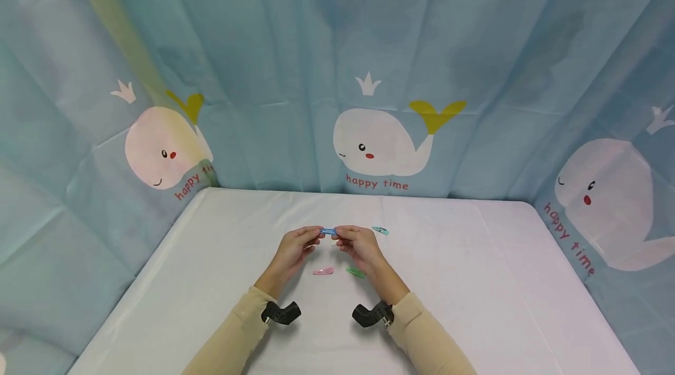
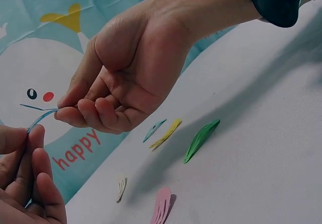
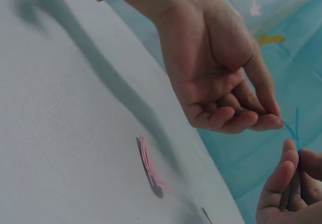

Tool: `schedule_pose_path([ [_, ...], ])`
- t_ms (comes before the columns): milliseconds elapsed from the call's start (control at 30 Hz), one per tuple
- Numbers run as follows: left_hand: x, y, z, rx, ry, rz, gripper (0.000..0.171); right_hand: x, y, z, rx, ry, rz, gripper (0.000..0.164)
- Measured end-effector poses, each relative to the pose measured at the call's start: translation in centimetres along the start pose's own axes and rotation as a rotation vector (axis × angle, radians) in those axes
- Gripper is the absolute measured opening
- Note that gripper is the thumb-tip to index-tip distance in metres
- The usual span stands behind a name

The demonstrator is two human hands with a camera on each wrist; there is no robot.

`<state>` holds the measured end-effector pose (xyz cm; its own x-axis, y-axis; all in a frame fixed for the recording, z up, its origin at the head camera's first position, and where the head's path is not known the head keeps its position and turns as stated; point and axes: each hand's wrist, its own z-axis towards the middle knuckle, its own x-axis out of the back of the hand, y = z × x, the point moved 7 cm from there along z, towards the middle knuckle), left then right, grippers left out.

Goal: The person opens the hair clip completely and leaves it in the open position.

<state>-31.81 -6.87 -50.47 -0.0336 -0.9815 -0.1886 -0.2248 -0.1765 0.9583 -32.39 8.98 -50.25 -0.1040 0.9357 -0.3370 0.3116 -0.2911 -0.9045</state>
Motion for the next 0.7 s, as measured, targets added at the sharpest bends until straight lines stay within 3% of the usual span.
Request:
schedule_pose_path([
  [367,1.0,0.1,0.3,-0.017,0.076,0.052,0.022,-0.3,-0.1,0.9,-0.014,0.027,-0.063,0.021],
  [700,1.5,0.8,0.7,-0.032,0.072,0.104,0.022,-0.7,-1.0,1.8,0.009,0.026,-0.135,0.021],
])
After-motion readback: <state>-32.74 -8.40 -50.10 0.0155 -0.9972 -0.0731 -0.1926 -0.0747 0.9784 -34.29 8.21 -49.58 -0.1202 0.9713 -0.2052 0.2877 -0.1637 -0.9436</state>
